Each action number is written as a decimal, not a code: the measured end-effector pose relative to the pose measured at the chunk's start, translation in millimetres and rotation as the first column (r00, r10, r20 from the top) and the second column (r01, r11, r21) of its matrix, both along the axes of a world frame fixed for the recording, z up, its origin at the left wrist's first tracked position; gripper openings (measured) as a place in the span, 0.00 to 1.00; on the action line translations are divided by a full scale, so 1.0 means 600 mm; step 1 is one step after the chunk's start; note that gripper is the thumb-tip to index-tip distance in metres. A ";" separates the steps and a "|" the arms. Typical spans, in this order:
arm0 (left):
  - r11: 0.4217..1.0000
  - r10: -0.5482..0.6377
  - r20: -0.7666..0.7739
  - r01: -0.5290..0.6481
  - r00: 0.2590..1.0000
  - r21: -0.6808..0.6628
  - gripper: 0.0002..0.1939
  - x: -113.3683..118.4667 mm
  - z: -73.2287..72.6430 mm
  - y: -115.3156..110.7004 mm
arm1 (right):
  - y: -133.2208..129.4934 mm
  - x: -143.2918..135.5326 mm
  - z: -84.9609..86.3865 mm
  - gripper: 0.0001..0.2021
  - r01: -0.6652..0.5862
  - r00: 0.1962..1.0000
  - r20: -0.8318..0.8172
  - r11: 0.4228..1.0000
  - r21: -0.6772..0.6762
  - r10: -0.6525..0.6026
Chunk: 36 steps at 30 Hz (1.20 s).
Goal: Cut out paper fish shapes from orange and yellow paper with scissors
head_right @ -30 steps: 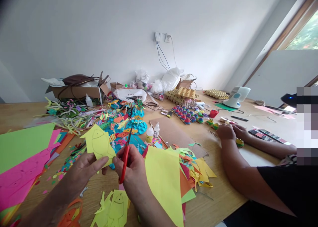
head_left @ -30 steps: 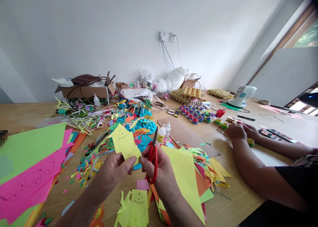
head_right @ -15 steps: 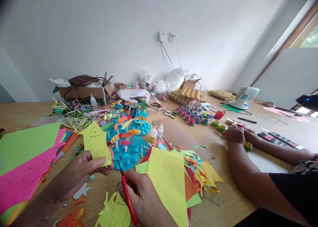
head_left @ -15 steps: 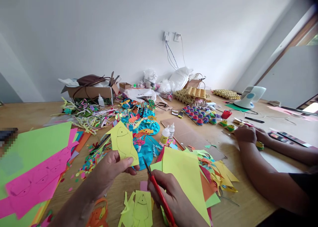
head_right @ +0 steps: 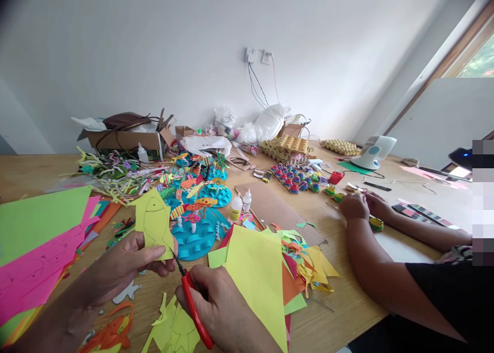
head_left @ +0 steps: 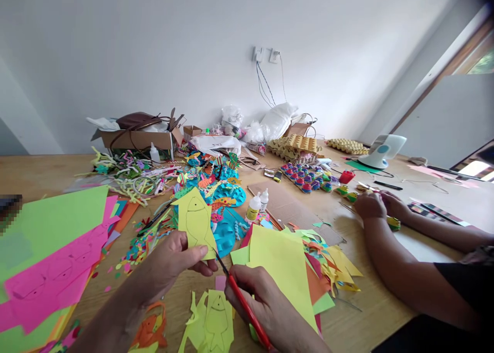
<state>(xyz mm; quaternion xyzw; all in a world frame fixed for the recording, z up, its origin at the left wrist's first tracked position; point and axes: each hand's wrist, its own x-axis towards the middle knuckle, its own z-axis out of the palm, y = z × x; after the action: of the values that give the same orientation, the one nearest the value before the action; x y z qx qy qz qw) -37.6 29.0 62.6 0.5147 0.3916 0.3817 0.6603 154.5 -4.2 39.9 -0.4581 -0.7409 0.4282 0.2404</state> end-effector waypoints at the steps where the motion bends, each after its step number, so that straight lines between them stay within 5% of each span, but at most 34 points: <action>1: 1.000 -0.001 0.007 0.001 1.000 -0.003 0.06 0.000 0.000 0.000 | 0.000 0.000 0.000 0.15 -0.003 1.000 -0.006 1.000 -0.004 0.003; 36: 0.999 0.002 -0.040 -0.004 0.999 -0.032 0.08 -0.003 -0.006 0.004 | -0.001 0.009 -0.012 0.17 -0.001 1.000 0.022 0.996 0.091 -0.001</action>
<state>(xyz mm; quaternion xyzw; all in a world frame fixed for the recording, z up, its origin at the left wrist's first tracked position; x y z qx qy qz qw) -39.4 31.4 58.9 0.5110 0.4114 0.3662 0.6599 159.9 -4.7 32.5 -0.4513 -0.7623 0.3889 0.2527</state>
